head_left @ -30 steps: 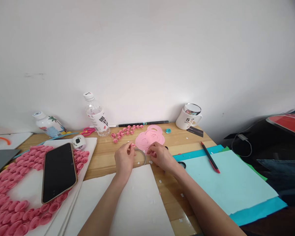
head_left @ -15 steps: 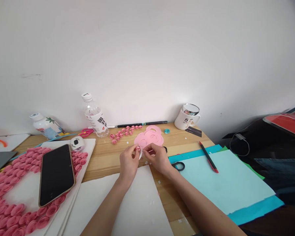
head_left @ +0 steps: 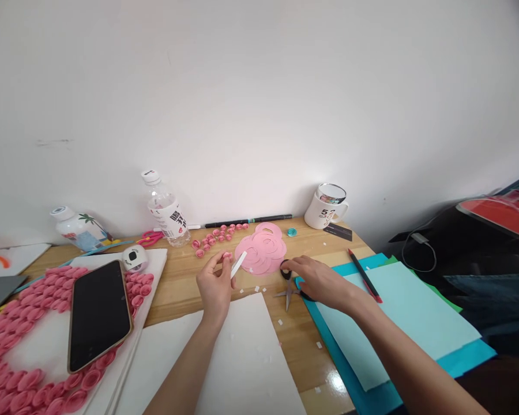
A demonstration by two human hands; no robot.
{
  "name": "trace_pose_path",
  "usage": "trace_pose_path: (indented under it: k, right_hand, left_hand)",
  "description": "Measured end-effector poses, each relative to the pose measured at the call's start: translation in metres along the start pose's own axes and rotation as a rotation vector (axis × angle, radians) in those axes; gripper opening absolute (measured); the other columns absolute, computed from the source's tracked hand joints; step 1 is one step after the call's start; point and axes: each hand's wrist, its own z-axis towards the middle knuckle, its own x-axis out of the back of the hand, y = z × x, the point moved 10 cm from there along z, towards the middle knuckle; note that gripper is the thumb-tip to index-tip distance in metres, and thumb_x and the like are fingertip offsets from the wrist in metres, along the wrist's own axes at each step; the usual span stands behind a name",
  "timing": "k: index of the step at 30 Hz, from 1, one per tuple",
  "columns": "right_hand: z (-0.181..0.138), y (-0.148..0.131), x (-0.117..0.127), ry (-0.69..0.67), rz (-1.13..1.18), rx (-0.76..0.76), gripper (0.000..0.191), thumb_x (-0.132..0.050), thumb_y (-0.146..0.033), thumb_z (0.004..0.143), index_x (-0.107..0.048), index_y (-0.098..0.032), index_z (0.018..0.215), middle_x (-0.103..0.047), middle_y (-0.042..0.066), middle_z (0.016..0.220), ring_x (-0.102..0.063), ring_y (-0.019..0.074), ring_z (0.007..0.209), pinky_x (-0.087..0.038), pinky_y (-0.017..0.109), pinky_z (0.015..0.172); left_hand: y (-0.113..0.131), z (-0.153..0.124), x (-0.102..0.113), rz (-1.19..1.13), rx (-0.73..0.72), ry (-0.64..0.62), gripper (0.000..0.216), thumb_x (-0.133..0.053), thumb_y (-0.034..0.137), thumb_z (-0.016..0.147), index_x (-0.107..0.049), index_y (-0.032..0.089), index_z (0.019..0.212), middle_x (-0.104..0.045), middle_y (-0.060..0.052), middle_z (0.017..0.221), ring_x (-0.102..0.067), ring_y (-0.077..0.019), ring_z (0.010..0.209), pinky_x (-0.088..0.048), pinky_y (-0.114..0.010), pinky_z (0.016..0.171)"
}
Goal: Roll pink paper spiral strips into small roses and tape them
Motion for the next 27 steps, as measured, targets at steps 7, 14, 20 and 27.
trace_pose_path:
  k: [7, 14, 20, 27]
  right_hand:
    - [-0.017, -0.009, -0.012, -0.035, -0.222, 0.110, 0.047, -0.035, 0.006, 0.071, -0.052, -0.018, 0.108, -0.058, 0.010, 0.107, -0.052, 0.0228, 0.091, -0.044, 0.032, 0.069]
    - [-0.012, -0.003, -0.012, 0.015, -0.311, 0.144, 0.051, -0.037, 0.006, 0.070, -0.050, -0.017, 0.114, -0.061, 0.008, 0.083, -0.052, 0.0222, 0.079, -0.042, 0.029, 0.059]
    - [-0.008, 0.015, 0.012, 0.218, 0.164, 0.114, 0.038, -0.046, -0.011, 0.079, -0.052, -0.023, 0.114, -0.061, 0.008, 0.098, -0.054, 0.0227, 0.093, -0.044, 0.038, 0.079]
    - [0.015, 0.008, -0.001, 0.092, 1.126, 0.043, 0.047, -0.055, -0.035, 0.079, -0.043, -0.019, 0.122, -0.061, 0.007, 0.086, -0.056, 0.0151, 0.078, -0.045, 0.032, 0.073]
  left_hand:
    - [-0.004, 0.000, 0.002, -0.034, -0.005, 0.031, 0.032, -0.061, 0.039, 0.069, -0.066, 0.013, 0.086, -0.068, -0.007, 0.076, -0.045, -0.0056, 0.030, -0.033, -0.019, 0.030]
    - [-0.014, 0.003, 0.003, -0.085, 0.054, 0.058, 0.035, -0.064, 0.039, 0.066, -0.066, 0.012, 0.088, -0.068, -0.008, 0.078, -0.045, -0.0055, 0.030, -0.036, -0.020, 0.030]
    - [-0.021, 0.003, 0.008, -0.142, 0.116, 0.119, 0.036, -0.064, 0.037, 0.065, -0.066, 0.011, 0.090, -0.068, -0.010, 0.085, -0.043, -0.0037, 0.031, -0.035, -0.019, 0.030]
    - [-0.025, 0.004, 0.007, -0.167, 0.121, 0.129, 0.036, -0.065, 0.037, 0.064, -0.066, 0.012, 0.089, -0.068, -0.009, 0.084, -0.040, -0.0028, 0.031, -0.032, -0.018, 0.028]
